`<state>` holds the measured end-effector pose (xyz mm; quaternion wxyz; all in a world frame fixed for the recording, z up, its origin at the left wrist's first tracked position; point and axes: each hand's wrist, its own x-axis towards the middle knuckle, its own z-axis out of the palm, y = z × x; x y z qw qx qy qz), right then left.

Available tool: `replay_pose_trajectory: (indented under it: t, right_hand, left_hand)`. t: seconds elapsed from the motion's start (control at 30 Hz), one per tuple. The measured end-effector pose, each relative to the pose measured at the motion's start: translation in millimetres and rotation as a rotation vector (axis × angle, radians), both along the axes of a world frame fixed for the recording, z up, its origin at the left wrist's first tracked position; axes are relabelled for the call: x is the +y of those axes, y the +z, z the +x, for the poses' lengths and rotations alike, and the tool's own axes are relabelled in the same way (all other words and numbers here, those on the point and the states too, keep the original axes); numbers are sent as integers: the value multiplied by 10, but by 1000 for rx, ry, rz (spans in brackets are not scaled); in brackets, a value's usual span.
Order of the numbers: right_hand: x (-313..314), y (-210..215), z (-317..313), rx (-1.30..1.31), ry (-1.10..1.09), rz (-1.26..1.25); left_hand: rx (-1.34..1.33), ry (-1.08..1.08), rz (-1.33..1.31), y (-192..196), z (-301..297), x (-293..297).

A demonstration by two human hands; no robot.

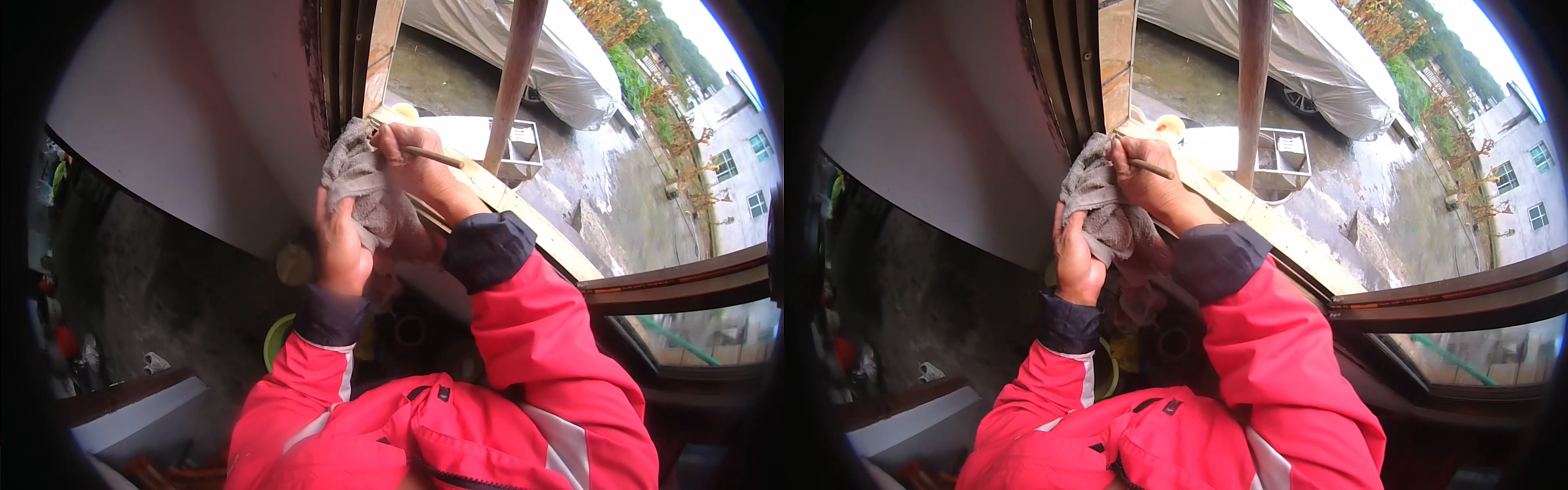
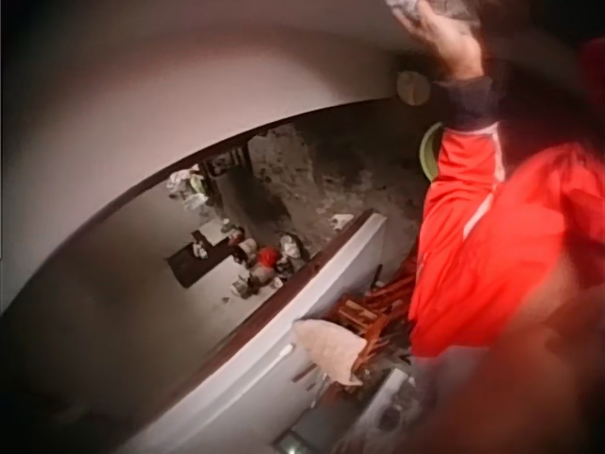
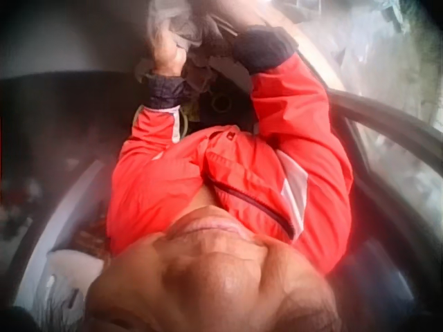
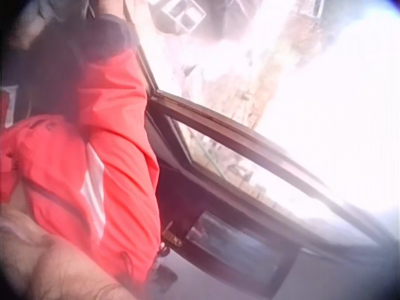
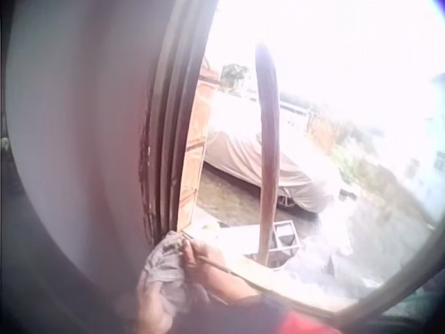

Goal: The person cleans the interior window frame using a cloth and a thin wooden stick. They repeatedly wipe the frame and use the stick to scrape or reach into crevices, alternating between wiping and scraping motions throughout the clip.

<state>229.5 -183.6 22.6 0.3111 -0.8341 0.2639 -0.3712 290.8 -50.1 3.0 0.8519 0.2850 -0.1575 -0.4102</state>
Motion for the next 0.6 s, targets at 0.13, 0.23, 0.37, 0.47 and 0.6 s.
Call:
replay_pose_trajectory:
  t: [0.13,0.23,0.37,0.47,0.6]
  right_hand:
    - [243,209,-653,104,-48,231]
    - [462,258,-1350,154,-153,223]
    - [632,325,-1834,-173,-259,623]
    - [700,368,-1596,-395,-228,610]
    - [502,328,-868,-448,-127,462]
  left_hand:
    - [126,-77,78,25,-310,121]
    - [189,-400,87,13,-719,258]
    - [196,-582,3,145,-818,356]
    - [227,-472,-87,280,-733,362]
    - [89,-207,-62,386,-389,233]
